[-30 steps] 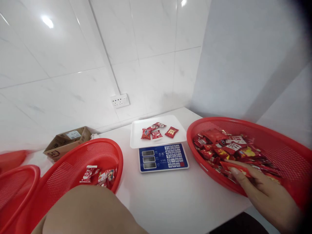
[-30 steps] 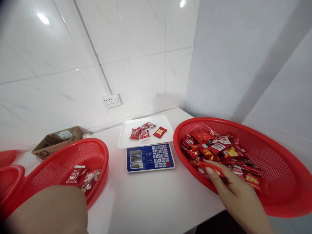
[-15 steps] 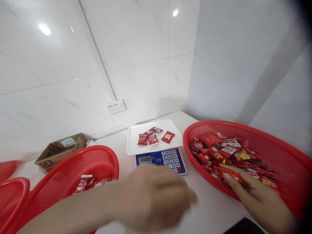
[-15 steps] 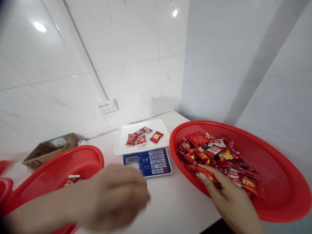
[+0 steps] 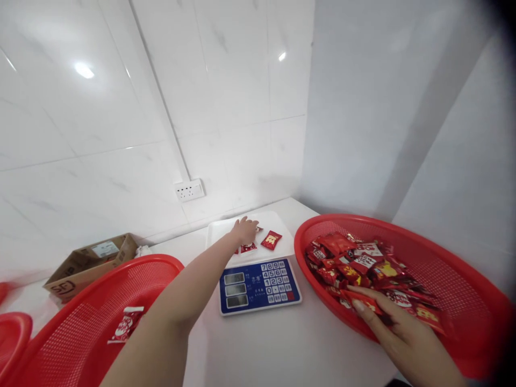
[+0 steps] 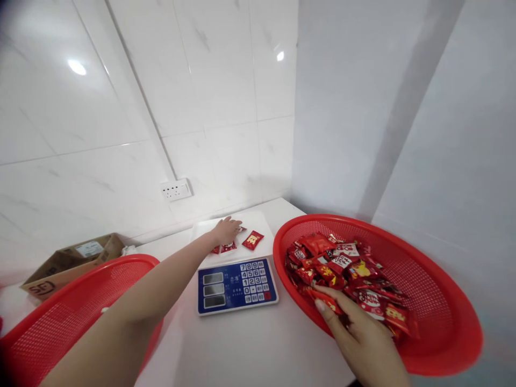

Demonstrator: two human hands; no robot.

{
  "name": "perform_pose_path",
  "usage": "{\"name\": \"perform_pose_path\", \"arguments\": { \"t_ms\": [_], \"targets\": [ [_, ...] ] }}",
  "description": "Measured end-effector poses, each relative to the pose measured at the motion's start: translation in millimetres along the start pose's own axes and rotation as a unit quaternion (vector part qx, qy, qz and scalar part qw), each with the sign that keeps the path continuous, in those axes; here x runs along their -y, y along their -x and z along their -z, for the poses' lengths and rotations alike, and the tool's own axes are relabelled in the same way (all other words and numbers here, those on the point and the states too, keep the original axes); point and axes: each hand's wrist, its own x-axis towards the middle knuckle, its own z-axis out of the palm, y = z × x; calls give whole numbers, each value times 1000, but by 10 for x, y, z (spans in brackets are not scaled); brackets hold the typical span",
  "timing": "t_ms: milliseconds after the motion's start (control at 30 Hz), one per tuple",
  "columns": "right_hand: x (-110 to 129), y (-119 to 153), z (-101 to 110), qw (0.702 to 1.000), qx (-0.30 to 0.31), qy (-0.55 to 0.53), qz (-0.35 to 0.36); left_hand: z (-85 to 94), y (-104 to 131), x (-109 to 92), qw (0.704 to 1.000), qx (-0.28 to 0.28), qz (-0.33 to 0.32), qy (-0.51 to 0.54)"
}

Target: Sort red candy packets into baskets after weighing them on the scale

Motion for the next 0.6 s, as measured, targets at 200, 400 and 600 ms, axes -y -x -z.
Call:
{"name": "perform_pose_path", "arguments": {
  "t_ms": [200,400,600],
  "targets": [
    [-64,-8,-14,998,59,4,-30,70,-162,-5,998,-37,0,51],
    [-3,-20,-11,996,53,-31,-65,385,-103,-166,973,-133,1,189],
    [108,9,62,947,-118,-243,-172,370,197,-838,949,-92,-96,285]
  ]
}}
